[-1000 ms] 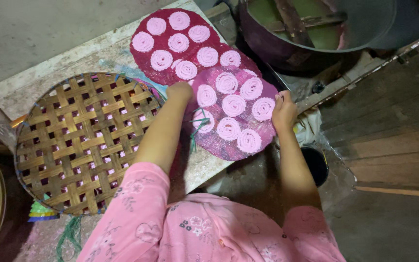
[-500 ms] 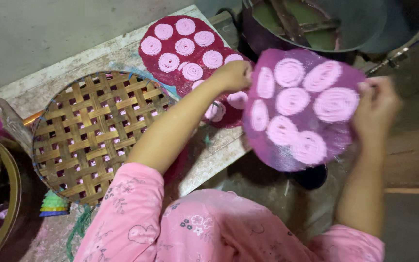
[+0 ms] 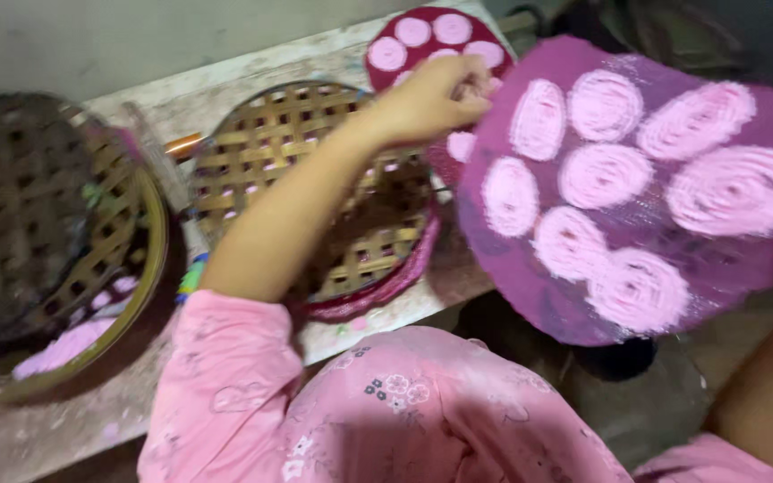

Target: The person sits at a workbench and uses a hand-held wooden extruder press to pipe pink paste into spiral rosettes onto round magenta boards. They load paste from a large bowl into the press, squeeze rosettes one at a time onto the boards, and stack finished boards on woven bamboo trays.

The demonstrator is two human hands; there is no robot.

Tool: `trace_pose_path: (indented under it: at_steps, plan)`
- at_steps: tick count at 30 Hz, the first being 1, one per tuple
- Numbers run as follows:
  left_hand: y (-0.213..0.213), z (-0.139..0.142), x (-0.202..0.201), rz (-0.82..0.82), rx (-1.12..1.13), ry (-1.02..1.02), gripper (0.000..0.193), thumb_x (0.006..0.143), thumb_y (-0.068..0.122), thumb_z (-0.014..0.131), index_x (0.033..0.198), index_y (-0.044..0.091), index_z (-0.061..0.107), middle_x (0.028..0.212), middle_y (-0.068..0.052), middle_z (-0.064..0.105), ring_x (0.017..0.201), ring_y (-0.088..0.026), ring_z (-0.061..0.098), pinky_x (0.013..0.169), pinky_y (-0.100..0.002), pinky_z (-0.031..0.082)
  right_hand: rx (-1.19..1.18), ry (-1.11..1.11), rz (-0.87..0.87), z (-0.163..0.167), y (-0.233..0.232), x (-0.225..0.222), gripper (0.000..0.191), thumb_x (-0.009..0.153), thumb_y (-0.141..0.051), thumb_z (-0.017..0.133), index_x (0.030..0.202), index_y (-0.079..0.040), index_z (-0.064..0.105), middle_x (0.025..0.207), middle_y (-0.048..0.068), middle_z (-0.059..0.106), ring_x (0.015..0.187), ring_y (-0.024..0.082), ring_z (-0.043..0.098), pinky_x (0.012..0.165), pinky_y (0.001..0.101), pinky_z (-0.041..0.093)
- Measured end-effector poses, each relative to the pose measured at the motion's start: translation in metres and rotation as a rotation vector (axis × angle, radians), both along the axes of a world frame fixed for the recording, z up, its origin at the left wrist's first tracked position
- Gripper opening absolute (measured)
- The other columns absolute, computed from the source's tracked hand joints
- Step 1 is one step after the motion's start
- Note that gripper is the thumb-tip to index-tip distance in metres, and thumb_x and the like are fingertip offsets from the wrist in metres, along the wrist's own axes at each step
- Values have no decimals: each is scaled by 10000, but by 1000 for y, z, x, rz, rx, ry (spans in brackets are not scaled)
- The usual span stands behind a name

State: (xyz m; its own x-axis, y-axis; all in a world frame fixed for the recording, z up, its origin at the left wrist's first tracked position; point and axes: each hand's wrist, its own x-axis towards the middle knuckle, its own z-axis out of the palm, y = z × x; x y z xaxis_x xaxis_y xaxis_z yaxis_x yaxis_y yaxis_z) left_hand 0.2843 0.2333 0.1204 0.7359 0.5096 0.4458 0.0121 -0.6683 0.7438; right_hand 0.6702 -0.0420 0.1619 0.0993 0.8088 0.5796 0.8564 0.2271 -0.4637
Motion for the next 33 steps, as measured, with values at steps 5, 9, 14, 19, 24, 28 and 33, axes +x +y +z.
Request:
trace_pose_path:
  at_steps: [5,9,14,19,24,28,33]
  plan:
    - [-16,13,-185,300,-302,102,129,951,123,671,1046,44,634,757,31,623,663,-59,578,560,-258,463,61,180,200,-21,114,-112,57,1127,1,608,1082,31,590,1014,11,552,924,84,508,863,231,441]
    - [-38,-13,-281,547,-251,142,120,950,115,678,1023,28,639,727,3,641,657,-82,595,587,-271,487,20,288,298,-53,190,-207,31,1089,6,632,1077,29,614,935,0,592,885,63,519,803,240,452]
    - [-39,-75,-346,697,-282,133,153,917,129,677,1033,31,655,734,-26,676,654,-109,645,600,-295,529,85,247,444,-91,239,-285,50,1074,6,632,1093,37,598,962,19,607,881,106,556,812,290,484]
    - [-46,-111,-366,764,-181,197,173,906,181,710,995,39,667,736,-66,706,668,-168,689,628,-345,539,-39,185,310,-115,251,-302,132,1098,-57,693,1027,18,611,848,51,589,790,118,503,730,306,458]
    - [-60,-112,-372,824,-151,226,219,907,222,729,1014,44,658,773,-91,745,723,-228,720,652,-385,541,-126,201,299,-121,256,-303,121,1105,-74,683,1028,9,641,889,48,625,804,109,529,730,300,453]
    - [-104,-109,-395,968,-131,177,299,888,226,743,1081,29,628,866,-98,757,823,-256,742,725,-403,570,129,-153,286,-121,242,-301,118,1050,-44,779,1085,15,683,1000,116,640,937,197,595,792,349,495]
    - [-212,-165,-406,928,-258,308,576,833,224,790,1321,10,572,1277,-259,644,1212,-401,599,1020,-477,455,42,326,308,-140,198,-274,92,1106,44,625,1196,62,624,1139,95,628,899,129,621,782,261,541]
